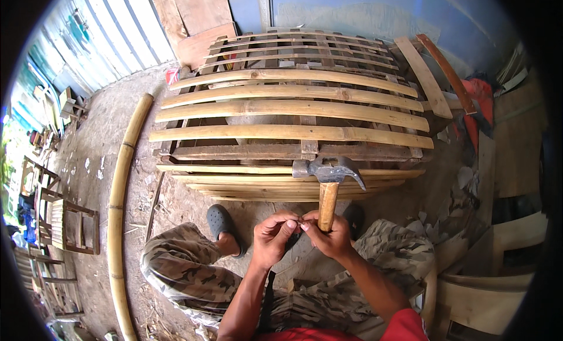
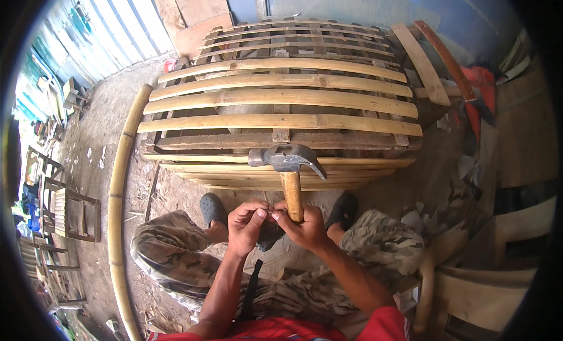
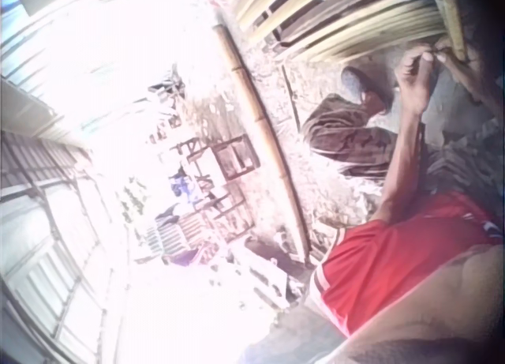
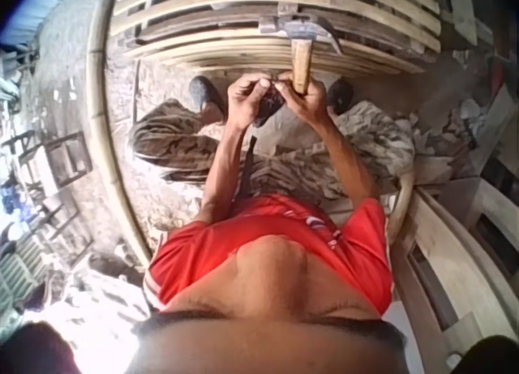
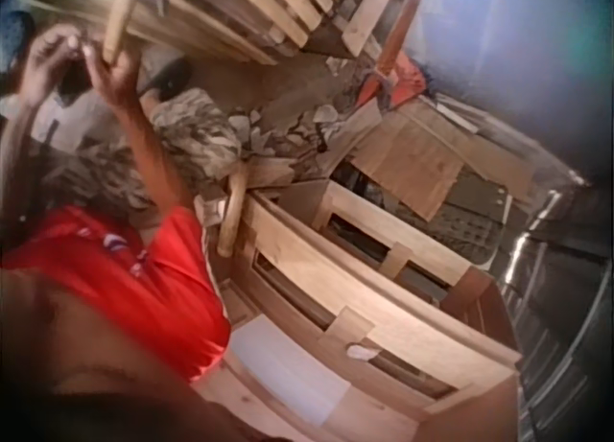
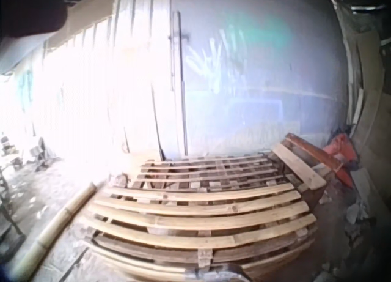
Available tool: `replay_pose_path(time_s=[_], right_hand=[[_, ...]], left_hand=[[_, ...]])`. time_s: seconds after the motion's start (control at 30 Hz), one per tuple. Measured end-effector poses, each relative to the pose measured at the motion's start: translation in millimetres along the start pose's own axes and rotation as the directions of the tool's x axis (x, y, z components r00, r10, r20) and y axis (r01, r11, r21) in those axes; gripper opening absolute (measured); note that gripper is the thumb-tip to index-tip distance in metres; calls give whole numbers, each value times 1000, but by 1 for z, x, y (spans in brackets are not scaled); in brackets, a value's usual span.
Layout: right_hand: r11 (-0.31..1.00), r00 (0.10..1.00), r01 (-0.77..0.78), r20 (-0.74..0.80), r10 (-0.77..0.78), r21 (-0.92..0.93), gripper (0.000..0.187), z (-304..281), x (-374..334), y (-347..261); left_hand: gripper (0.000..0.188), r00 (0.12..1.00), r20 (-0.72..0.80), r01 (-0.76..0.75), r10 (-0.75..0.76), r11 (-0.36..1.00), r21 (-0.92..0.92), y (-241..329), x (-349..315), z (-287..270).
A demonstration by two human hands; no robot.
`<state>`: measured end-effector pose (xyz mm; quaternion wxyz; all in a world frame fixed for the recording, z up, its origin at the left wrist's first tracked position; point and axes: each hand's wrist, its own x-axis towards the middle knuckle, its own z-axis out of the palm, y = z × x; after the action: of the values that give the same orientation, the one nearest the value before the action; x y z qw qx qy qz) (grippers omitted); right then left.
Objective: The person uses a hammer to drive nails into bamboo slats arranged on a wooden pallet, securing them in place. The person repeatedly picks up nails and hammers them into the slats across the frame.
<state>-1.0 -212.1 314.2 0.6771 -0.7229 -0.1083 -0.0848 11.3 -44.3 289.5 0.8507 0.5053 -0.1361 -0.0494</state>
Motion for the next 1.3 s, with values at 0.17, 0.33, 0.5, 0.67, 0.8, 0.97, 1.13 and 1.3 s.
replay_pose_path(time_s=[0.17,0.33,0.5,0.67,0.8,0.97,1.13,1.3], right_hand=[[1000,999,-25,34,24,15,13,-3,-4,-3],[999,1000,-12,7,12,31,14,-2,-7,3],[996,997,-83,1,83,-10,13,-5,-6,-5],[995,998,-50,-35,48,-84,12,-9,0,-10],[996,996,-44,-81,37,-80,10,-12,4,-12],[991,981,-118,-164,106,-68,16,-21,12,-15],[984,938,-179,-307,163,-24,16,-46,26,-28],[975,903,-217,-370,220,49,16,-60,41,-41]], left_hand=[[12,999,-3,-48,48,996,71,1,-1,2],[14,998,-6,-56,57,995,87,-5,-5,-4],[19,991,-56,-100,124,941,323,15,-1,-1],[24,922,331,-387,200,490,781,63,24,12],[25,916,381,-397,123,395,828,72,35,18],[13,938,336,-347,89,262,900,87,53,32],[12,918,313,-388,242,395,833,109,130,35],[13,958,265,-282,107,506,815,126,266,40]])
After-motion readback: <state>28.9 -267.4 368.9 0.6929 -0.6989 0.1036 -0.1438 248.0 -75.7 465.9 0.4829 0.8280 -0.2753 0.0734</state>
